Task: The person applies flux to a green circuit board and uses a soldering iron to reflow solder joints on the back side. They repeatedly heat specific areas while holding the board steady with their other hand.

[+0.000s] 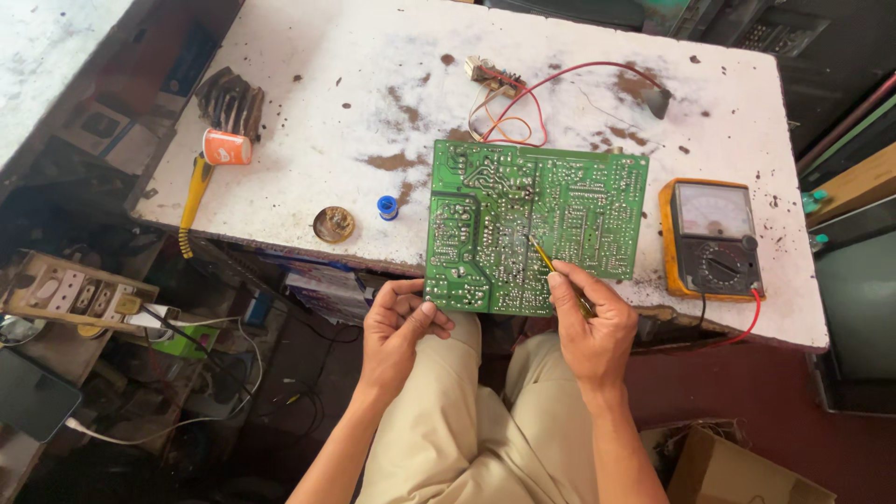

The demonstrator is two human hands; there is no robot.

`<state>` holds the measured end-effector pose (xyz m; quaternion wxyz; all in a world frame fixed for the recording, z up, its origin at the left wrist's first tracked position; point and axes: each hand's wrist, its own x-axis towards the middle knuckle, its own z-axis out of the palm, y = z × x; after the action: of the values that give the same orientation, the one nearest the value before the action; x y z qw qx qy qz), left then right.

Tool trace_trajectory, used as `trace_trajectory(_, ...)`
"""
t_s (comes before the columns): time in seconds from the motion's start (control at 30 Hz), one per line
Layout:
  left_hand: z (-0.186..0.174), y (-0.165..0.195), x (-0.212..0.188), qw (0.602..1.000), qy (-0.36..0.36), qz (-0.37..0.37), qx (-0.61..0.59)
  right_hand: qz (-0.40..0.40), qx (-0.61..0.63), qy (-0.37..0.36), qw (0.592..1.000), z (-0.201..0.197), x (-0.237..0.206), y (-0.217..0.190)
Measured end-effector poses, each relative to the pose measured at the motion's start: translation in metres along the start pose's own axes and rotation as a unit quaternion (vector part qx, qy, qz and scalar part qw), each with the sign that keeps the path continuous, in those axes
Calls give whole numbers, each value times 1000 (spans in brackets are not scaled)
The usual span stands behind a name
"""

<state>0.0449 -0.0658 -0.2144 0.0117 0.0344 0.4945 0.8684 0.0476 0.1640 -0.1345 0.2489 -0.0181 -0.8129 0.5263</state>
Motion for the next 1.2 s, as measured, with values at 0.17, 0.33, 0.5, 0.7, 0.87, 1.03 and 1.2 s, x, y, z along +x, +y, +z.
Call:
trace_trajectory(0.17, -6, 0, -1, 1000, -12, -3, 3, 19, -15, 10, 1000, 8, 2, 0)
trace_trajectory(0.33, -6, -1, -2, 1000, -15, -5, -4, 13, -17, 4, 1000, 8, 5, 1)
trace_trajectory(0.5, -5, -2, -1, 1000, -18, 0, -6, 7, -5, -6, 1000, 8, 9, -2)
trace_trajectory(0.7, -6, -4, -1, 1000, -16, 5, 1, -26, -66, -16, 997, 5, 14, -10)
trace_trajectory(0.87, -8, -6, -1, 1000, -14, 2, 4, -65, -93, -12, 993, 4, 15, -13)
trace_trajectory(1.03, -10, -6, 0, 1000, -24, 11, -11, -80, -100, -16, 992, 4, 12, -15)
trace_trajectory(1.2, -10, -5, -1, 1000, -24, 9, 11, -74, -97, -10, 993, 2, 10, -15)
